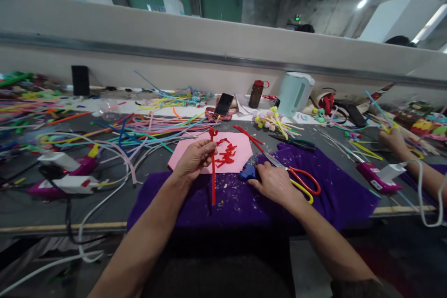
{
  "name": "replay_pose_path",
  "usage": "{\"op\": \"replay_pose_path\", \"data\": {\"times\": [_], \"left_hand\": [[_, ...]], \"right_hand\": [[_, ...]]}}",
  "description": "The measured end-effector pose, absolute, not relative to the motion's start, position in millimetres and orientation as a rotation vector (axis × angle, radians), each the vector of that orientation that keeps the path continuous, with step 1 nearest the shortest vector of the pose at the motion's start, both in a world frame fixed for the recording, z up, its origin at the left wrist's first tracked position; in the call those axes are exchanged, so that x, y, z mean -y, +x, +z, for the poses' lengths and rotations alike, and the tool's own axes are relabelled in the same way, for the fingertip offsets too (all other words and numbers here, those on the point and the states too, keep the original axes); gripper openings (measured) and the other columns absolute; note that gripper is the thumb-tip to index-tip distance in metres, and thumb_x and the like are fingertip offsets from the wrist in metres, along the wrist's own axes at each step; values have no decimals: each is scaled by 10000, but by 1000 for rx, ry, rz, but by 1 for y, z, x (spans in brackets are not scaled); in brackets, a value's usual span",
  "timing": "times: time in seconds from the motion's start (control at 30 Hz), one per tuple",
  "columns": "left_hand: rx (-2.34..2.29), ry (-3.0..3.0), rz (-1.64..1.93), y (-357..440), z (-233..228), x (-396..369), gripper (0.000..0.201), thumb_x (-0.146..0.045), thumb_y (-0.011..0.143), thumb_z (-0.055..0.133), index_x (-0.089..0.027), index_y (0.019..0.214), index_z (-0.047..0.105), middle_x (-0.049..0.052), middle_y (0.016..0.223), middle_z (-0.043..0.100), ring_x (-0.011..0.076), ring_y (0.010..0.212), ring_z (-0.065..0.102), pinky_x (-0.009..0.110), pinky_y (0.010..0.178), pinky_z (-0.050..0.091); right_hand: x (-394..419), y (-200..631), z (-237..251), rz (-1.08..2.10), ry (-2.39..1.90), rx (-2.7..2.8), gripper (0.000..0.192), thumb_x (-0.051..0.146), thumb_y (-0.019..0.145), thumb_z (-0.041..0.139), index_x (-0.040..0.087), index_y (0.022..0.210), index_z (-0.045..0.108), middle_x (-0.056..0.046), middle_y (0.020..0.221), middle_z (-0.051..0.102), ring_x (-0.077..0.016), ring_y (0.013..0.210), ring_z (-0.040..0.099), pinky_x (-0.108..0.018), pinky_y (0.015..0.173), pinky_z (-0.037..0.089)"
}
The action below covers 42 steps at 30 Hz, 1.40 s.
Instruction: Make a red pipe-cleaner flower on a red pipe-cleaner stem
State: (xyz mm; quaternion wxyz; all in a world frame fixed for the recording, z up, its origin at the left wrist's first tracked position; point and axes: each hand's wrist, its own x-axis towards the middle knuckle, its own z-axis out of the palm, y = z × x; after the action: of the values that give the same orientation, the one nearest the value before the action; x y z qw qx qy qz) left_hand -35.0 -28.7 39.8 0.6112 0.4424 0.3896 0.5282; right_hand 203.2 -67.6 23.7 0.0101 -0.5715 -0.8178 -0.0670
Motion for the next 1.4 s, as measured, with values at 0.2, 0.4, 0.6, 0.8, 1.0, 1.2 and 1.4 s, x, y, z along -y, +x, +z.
{"op": "replay_pose_path", "data": {"times": [0.2,0.4,0.6,0.8,1.0,1.2,1.4], "left_hand": [[-915,1053,1201,-33,40,29,293,-379,612,694,-128,642,546,-29,528,550,10,343,402,136,318,232],[-932,1045,1193,-34,40,28,290,-382,635,679,-131,649,536,-31,511,550,13,330,403,133,313,225],[-915,1034,1197,-33,40,29,292,-381,623,685,-132,640,534,-39,508,549,12,329,396,137,314,232],[-913,1043,1198,-34,40,30,292,-385,631,678,-133,650,533,-33,529,565,11,341,411,134,313,223],[-908,1000,1162,-32,40,30,282,-363,638,685,-130,673,531,-39,527,545,4,339,397,124,312,233],[-886,968,1117,-32,39,29,275,-367,663,666,-127,674,533,-38,544,547,3,345,402,121,310,243],[-875,938,1112,-30,39,31,265,-358,660,669,-126,706,550,-30,580,576,-1,357,419,116,320,258]], "right_hand": [[7,185,55,-8,-1235,2671,246,300,868,427,225,958,643,-38,954,635,-144,818,582,-214,643,352],[-48,152,51,-74,-1189,2957,232,198,782,494,268,903,679,-13,891,657,-140,758,572,-211,546,283],[-53,142,37,10,-1186,2971,194,247,765,490,235,805,680,-16,852,665,-147,720,569,-218,521,268],[-58,142,41,104,-1211,2821,131,171,716,511,149,724,640,-65,763,662,-144,658,568,-212,518,303],[-44,161,48,653,-1033,2448,226,249,819,428,138,976,547,-17,728,615,-89,564,561,-185,490,412],[-17,155,55,1365,-673,1811,152,235,733,592,155,863,583,27,624,556,-72,514,514,-193,473,442],[-1,146,58,1456,-651,1596,194,228,702,642,167,875,578,25,644,583,-78,528,534,-202,486,445]]}}
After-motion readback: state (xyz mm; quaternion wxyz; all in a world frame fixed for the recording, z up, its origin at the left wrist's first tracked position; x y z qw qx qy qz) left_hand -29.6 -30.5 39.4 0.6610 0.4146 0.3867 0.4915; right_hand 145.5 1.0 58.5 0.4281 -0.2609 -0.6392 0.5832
